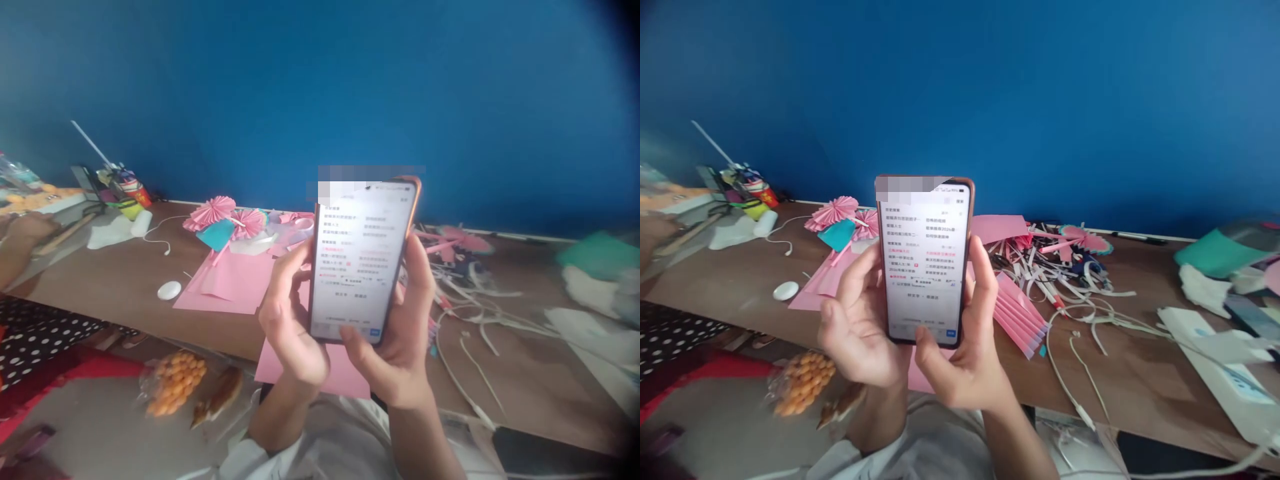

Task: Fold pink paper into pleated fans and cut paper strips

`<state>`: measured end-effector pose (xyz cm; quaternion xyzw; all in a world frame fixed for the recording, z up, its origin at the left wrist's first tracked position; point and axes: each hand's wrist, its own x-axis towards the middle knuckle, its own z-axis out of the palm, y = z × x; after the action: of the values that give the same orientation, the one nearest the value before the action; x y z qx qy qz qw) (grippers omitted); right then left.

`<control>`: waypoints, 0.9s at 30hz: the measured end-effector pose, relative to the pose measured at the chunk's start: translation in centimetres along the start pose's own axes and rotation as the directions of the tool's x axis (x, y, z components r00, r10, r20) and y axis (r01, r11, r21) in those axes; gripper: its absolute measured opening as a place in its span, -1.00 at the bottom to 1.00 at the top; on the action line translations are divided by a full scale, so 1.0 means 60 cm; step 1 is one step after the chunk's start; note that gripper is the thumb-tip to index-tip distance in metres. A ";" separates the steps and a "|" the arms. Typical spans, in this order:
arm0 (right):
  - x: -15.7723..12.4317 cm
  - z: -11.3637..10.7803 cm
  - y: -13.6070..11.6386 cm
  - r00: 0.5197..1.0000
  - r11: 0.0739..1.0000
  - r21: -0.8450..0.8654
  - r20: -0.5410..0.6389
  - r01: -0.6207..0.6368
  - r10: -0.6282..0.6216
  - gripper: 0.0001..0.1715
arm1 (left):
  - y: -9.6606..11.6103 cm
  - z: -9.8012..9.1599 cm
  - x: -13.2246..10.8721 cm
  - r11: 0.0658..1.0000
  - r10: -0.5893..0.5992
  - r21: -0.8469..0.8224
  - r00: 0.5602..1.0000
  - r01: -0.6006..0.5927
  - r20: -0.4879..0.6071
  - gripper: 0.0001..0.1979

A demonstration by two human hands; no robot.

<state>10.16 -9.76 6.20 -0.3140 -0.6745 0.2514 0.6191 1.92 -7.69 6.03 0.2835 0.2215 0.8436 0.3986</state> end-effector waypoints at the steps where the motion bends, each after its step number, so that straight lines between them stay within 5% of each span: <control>1: -0.002 0.001 -0.008 1.000 1.000 -0.004 0.002 0.007 -0.007 0.05 | 0.008 -0.001 -0.001 1.000 0.000 -0.009 0.999 0.000 0.046 -0.50; 11: -0.016 0.009 -0.060 0.998 1.000 0.020 0.051 0.023 -0.024 0.06 | 0.073 -0.003 -0.020 0.980 0.055 -0.198 0.973 -0.010 0.226 -0.66; 18: -0.017 0.016 -0.075 0.994 0.997 0.003 0.083 0.074 -0.074 0.07 | 0.082 -0.010 -0.021 0.975 0.187 -0.149 0.969 -0.163 0.160 -0.74; 27: -0.026 0.024 -0.082 0.991 0.995 -0.035 0.091 0.098 -0.095 0.05 | 0.087 -0.021 -0.028 0.970 0.212 -0.144 0.972 -0.196 0.107 -0.77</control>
<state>8.21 -14.15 8.58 -0.2815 -0.7205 0.2216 0.5937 -0.90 -12.25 7.72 0.3283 0.1099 0.8742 0.3405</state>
